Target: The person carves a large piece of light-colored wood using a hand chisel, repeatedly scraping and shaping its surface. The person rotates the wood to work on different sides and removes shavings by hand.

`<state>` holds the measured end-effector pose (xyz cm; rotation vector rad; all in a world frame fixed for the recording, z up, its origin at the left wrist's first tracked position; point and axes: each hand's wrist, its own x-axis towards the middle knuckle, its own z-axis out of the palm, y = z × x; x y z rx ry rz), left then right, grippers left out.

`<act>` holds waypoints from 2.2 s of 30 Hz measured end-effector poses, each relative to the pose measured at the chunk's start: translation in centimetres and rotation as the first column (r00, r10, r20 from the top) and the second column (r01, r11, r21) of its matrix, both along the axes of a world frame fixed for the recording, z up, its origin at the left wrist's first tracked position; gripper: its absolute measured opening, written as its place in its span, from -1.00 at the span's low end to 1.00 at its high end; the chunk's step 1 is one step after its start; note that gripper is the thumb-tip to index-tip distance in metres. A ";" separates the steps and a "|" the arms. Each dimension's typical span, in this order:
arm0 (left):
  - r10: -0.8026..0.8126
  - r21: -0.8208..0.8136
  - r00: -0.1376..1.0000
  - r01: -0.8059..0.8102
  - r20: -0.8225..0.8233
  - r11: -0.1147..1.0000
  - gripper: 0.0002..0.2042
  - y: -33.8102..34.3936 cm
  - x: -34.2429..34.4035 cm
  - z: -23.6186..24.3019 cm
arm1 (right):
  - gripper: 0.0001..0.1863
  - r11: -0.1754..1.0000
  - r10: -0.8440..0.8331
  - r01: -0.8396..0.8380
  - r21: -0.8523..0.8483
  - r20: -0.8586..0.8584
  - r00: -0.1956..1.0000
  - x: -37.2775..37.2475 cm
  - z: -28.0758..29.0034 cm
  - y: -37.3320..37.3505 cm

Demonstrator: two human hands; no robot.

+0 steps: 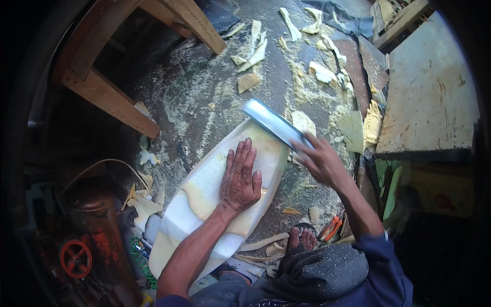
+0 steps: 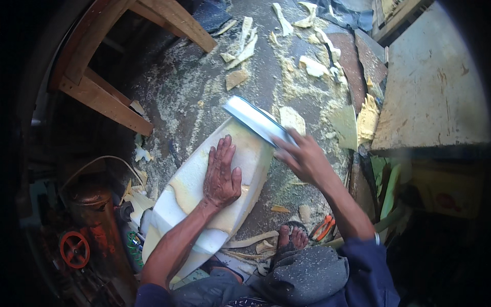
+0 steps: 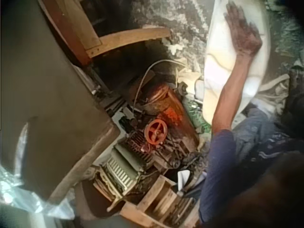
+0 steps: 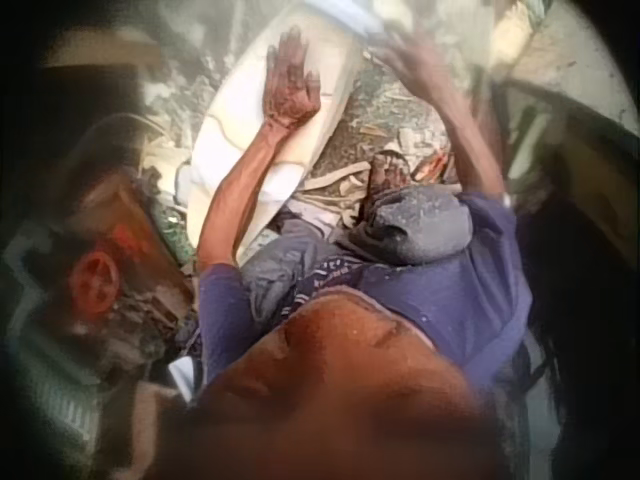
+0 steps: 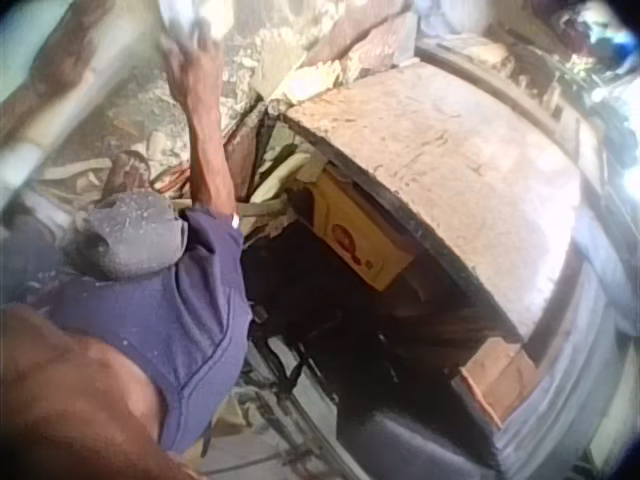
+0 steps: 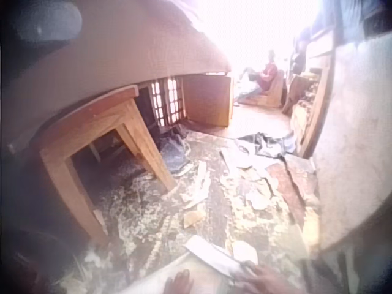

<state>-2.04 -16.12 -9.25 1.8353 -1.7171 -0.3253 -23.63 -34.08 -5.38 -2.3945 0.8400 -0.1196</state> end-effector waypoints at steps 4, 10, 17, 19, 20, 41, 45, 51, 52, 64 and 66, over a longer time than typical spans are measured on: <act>0.048 -0.136 0.983 -0.072 -0.175 0.988 -0.47 0.3 0.1 -0.7 | -0.46 0.988 -0.115 0.112 -0.107 -0.028 0.993 -0.2 -0.2 2.4; 0.198 0.064 0.971 -0.191 -0.134 0.979 -0.49 7.4 3.6 1.7 | -0.35 0.857 0.195 -0.162 -0.489 0.017 0.981 2.8 0.5 4.4; 0.604 0.322 0.670 -0.740 0.432 0.590 -0.40 27.8 5.8 3.0 | -0.28 0.806 0.011 -0.021 -0.592 -0.021 1.000 1.6 -1.3 11.0; 0.629 0.262 0.645 -0.758 0.434 0.597 -0.40 29.6 5.2 1.8 | -0.26 0.835 0.098 -0.087 -0.544 -0.008 0.995 0.4 -1.7 15.2; 0.598 0.267 0.655 -0.745 0.462 0.611 -0.41 29.8 5.0 1.2 | -0.26 0.871 0.147 -0.138 -0.471 -0.018 0.989 -0.2 -1.7 16.6; 0.634 0.156 0.621 -0.760 0.461 0.631 -0.41 28.7 5.0 1.3 | -0.20 0.846 0.187 -0.205 -0.493 -0.086 0.979 -1.7 -4.1 19.1; 0.656 0.127 0.627 -0.756 0.419 0.642 -0.41 28.6 4.9 1.2 | -0.30 0.899 0.077 -0.101 -0.426 -0.073 0.994 -2.1 -4.4 19.3; 0.643 0.170 0.636 -0.755 0.426 0.634 -0.40 28.5 5.2 1.4 | -0.24 0.813 0.092 -0.119 -0.571 -0.075 0.993 -1.7 -4.2 16.7; 0.648 0.133 0.640 -0.747 0.413 0.652 -0.40 28.5 5.2 1.5 | -0.23 0.807 0.059 -0.083 -0.585 -0.060 0.996 -1.7 -4.2 16.4; 0.642 0.135 0.615 -0.762 0.458 0.633 -0.38 28.4 5.3 1.5 | -0.25 0.842 0.122 -0.191 -0.505 -0.168 0.978 -1.1 -3.2 19.1; 0.661 0.091 0.597 -0.769 0.454 0.633 -0.39 28.3 5.3 1.5 | -0.29 0.826 0.110 -0.130 -0.548 -0.069 0.992 -0.9 -2.8 19.1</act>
